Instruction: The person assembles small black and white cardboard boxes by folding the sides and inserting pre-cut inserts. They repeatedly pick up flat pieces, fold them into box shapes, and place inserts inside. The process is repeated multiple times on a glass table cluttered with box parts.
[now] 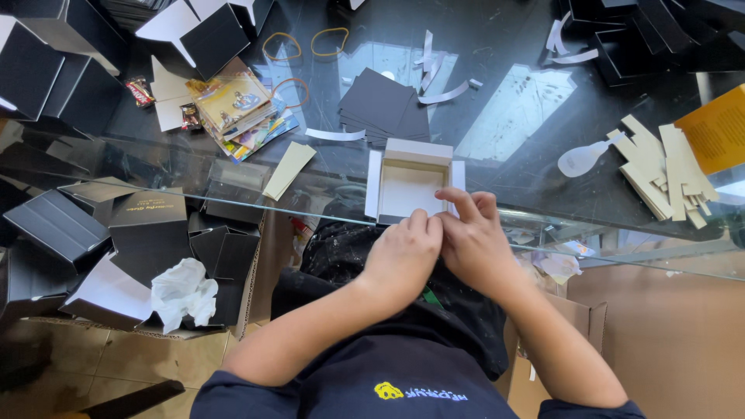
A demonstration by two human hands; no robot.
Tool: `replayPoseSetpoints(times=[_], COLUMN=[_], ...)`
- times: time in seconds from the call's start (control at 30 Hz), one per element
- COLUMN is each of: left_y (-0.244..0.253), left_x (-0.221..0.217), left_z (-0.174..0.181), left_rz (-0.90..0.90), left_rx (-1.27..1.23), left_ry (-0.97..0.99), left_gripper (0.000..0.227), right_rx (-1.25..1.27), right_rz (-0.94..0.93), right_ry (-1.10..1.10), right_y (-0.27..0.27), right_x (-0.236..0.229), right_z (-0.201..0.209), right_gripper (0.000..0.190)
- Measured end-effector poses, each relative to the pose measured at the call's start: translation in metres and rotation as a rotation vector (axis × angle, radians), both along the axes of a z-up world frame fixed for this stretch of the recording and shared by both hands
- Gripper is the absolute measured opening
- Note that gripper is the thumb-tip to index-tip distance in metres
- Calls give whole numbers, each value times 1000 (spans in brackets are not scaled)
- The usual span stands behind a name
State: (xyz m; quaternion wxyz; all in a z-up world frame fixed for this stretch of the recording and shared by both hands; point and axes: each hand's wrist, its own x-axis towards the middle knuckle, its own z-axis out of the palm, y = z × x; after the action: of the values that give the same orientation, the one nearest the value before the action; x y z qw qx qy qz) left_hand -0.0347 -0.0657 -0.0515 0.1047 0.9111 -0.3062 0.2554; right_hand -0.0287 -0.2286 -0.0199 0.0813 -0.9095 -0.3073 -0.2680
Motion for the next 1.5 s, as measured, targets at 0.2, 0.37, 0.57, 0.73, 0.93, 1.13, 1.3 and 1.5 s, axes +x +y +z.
replayPoseSetpoints(times=[0.2,0.37,0.57,0.73,0.93,1.13,1.3,1.5], left_y=[53,57,59,61,58,54,53,47], left_x=[40,47,49,47,49,44,41,26], left_z=[20,27,34,42,29,35,42,19], left_rz=[-380,-476,-494,-488,-401,-316,-265,-252], left_rx=[-255,-456,-586,-645,-625,-574,-556,-238], left_ry=[403,494,598,665,710,701,740,112], left_gripper=[40,21,18,7,25,23,28,6], right_rx=[62,118,223,309,338,314,215,102], right_rz=[105,116,148,186,118,110,115,80], right_ry=[250,286,344,378,269,-43,-111,-196], right_y=[-37,-40,-37,-38,-36,-30,-32,-22], right_x=[3,20,23,28,39,28,17,9], right_z=[61,41,37,34,5,8,-1,6], right_gripper=[38,10,10,10,16,22,8,6])
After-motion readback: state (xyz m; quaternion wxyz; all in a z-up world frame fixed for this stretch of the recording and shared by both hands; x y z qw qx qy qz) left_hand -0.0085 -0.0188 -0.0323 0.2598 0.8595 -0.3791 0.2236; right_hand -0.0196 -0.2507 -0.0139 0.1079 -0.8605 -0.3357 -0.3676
